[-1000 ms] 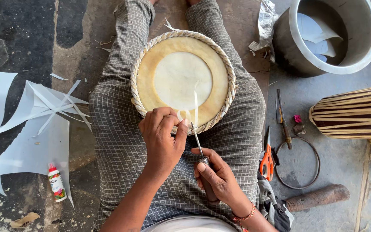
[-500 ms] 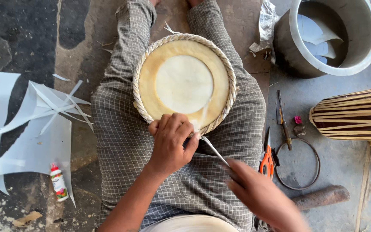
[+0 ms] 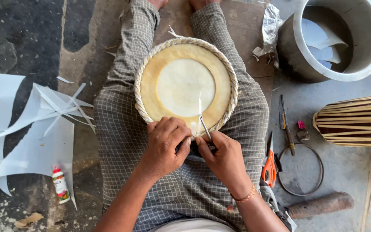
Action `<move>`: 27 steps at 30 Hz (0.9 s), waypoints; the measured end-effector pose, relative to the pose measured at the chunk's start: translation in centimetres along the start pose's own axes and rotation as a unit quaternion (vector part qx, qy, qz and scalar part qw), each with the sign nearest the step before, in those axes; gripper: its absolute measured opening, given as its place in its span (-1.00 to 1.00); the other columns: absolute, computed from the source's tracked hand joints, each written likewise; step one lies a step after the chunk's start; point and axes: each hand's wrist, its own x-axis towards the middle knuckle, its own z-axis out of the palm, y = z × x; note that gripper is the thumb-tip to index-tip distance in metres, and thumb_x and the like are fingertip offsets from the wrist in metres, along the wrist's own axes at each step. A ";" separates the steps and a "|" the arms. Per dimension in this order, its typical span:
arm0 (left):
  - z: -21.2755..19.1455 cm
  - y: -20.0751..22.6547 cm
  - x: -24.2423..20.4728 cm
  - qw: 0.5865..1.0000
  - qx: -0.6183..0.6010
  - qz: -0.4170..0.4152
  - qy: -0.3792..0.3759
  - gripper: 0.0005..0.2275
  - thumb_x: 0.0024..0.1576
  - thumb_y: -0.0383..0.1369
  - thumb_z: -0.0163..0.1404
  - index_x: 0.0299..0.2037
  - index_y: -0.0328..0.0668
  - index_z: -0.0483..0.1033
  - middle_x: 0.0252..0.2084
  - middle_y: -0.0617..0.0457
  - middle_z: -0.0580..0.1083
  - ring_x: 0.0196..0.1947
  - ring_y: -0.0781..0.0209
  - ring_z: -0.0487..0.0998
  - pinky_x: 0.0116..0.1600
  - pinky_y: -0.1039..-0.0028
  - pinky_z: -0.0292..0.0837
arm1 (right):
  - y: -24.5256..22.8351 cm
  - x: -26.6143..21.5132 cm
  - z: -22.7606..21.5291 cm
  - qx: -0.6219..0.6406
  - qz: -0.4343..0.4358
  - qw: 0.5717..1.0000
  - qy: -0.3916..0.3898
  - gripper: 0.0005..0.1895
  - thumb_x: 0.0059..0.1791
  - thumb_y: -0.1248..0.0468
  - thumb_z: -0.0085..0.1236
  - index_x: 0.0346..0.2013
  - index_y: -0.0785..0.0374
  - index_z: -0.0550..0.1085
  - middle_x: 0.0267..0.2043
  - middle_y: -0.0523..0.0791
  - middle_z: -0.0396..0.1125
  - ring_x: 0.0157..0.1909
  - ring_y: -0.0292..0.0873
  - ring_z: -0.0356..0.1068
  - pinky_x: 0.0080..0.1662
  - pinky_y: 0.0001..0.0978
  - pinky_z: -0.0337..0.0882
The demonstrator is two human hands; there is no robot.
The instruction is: The person trims and secures the edge of a drum head by hand using a small blade tool and a metal rod, pulling and tucking the material around the rim.
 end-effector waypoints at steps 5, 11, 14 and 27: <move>0.4 -0.8 0.2 0.999 -0.026 -0.012 0.022 -0.85 0.14 -0.43 0.06 -0.10 -0.11 0.47 -0.14 0.12 0.46 -0.07 0.18 0.48 0.11 0.28 0.13 | 1.6 -2.0 -5.0 0.493 0.031 0.850 -0.184 -0.70 0.03 0.34 0.19 -0.55 0.34 0.34 -0.53 -0.14 0.21 -0.58 -0.26 0.30 -0.53 -0.47 0.32; 0.0 -0.3 0.5 0.999 -0.018 -0.019 -0.023 -0.80 0.07 -0.44 0.09 -0.11 -0.06 0.48 -0.16 0.12 0.44 -0.10 0.19 0.47 0.07 0.24 0.11 | 3.6 -1.9 -5.4 0.376 0.140 0.907 -0.124 -0.69 0.03 0.14 0.03 -0.40 0.36 0.47 -0.49 -0.12 0.30 -0.56 -0.31 0.30 -0.47 -0.53 0.35; -0.4 -0.1 0.5 0.999 0.002 -0.004 -0.036 -0.74 0.00 -0.40 0.15 -0.10 -0.06 0.46 -0.14 0.09 0.41 -0.07 0.15 0.45 0.07 0.23 0.10 | 2.6 -0.4 -3.0 0.133 0.223 0.951 -0.171 -0.81 -0.11 0.26 0.32 -0.25 0.20 0.54 -0.38 -0.20 0.44 -0.50 -0.34 0.34 -0.41 -0.52 0.39; 2.1 -0.5 0.3 0.994 0.103 0.015 0.023 -0.73 -0.02 -0.29 0.29 -0.22 0.03 0.45 -0.23 0.22 0.40 -0.17 0.23 0.41 0.00 0.26 0.07 | 3.3 0.7 -0.7 0.421 0.065 0.889 -0.169 -0.81 0.09 0.23 0.12 -0.27 0.33 0.46 -0.22 -0.08 0.44 -0.43 -0.33 0.35 -0.33 -0.48 0.43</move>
